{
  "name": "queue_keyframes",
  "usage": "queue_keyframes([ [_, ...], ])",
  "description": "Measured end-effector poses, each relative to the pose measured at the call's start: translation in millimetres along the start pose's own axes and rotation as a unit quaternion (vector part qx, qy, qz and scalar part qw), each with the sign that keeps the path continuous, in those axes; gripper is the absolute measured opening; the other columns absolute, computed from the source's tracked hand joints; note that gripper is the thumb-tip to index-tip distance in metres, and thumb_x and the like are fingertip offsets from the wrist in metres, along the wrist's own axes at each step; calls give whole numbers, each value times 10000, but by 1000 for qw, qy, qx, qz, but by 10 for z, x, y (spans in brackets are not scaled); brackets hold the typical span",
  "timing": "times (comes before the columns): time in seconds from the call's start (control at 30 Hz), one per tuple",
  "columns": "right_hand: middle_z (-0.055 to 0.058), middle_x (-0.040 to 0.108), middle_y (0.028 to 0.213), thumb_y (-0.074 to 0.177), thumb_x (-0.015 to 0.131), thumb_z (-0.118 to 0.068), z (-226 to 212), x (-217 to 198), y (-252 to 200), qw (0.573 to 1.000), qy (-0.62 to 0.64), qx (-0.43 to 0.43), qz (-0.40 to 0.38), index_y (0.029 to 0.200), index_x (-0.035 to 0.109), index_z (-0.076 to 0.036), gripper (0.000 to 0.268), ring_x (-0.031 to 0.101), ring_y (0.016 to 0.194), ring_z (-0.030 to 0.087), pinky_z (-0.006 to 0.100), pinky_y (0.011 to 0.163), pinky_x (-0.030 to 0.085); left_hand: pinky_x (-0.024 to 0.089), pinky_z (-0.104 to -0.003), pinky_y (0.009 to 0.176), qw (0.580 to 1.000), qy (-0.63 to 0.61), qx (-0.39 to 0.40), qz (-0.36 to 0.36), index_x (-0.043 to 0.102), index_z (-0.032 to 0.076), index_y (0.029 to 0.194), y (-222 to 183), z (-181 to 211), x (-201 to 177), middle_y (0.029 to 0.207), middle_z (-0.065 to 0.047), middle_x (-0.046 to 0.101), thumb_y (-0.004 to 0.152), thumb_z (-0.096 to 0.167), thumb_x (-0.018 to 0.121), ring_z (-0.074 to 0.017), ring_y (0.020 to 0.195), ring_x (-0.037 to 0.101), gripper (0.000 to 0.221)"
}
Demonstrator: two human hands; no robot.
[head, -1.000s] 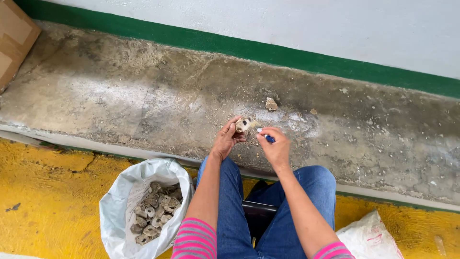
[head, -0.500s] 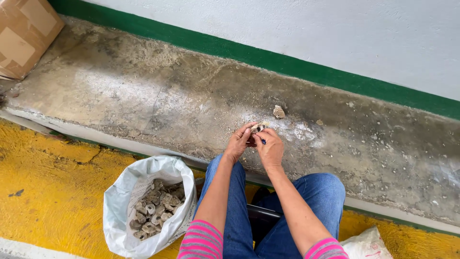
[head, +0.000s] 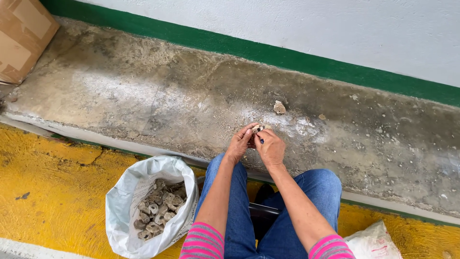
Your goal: Cleaning archaeological or mineral samples with a brush.
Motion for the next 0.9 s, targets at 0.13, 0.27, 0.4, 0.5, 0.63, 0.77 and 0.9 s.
queue_keyframes([
  [0.13,37,744,945,866,773,-215,154,8,26,997,60,44,35,917,783,-109,118,732,791,268,382,704,578,618,-308,745,1000,-19,6,16,615,154,1441,-10,16,-71,978,-31,706,1083,315,522,-117,825,673,403],
  [0.27,64,751,899,833,808,-235,117,-48,78,993,75,85,17,901,786,-96,155,734,766,253,365,690,565,619,-315,737,1000,-29,9,-8,627,150,1430,21,-9,-84,955,-37,690,1081,334,530,-126,812,653,406],
  [0.4,66,757,900,829,815,-222,150,-73,107,998,22,56,-6,891,782,-86,154,715,746,233,359,669,555,618,-307,741,1000,5,-4,-15,623,136,1426,24,-6,-9,1001,-51,714,1078,346,524,-136,841,668,418],
  [0.5,82,758,915,860,791,-178,344,-401,124,983,140,109,51,1006,766,-61,189,710,744,177,330,673,577,642,-323,707,996,-40,-5,79,586,136,1455,82,-83,-325,906,-62,649,1077,381,479,-134,776,647,463],
  [0.63,91,783,933,973,681,-192,664,-657,53,946,247,204,51,1121,747,-82,196,750,785,141,277,682,599,637,-332,666,992,-55,-8,117,565,118,1462,198,-211,-514,864,-77,627,1091,394,463,-122,721,594,474],
  [0.77,105,764,1014,1072,617,-229,577,-737,58,893,409,167,92,1095,732,6,263,754,804,158,260,670,623,629,-344,647,991,-58,-55,112,583,-1,1352,317,-508,-552,869,-104,643,1095,405,453,-172,709,629,497],
  [0.9,130,762,990,1036,650,-184,686,-215,15,859,472,184,70,1075,710,46,241,748,766,167,274,660,634,637,-357,663,993,-101,-22,57,578,66,1360,201,-304,-417,871,-106,639,1062,409,474,-173,722,635,466],
])
Point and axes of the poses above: each hand's wrist, its own y-axis towards the middle knuckle, its own x-axis out of the palm, z = x × y, the point moved 9 cm from there along y, towards the middle knuckle
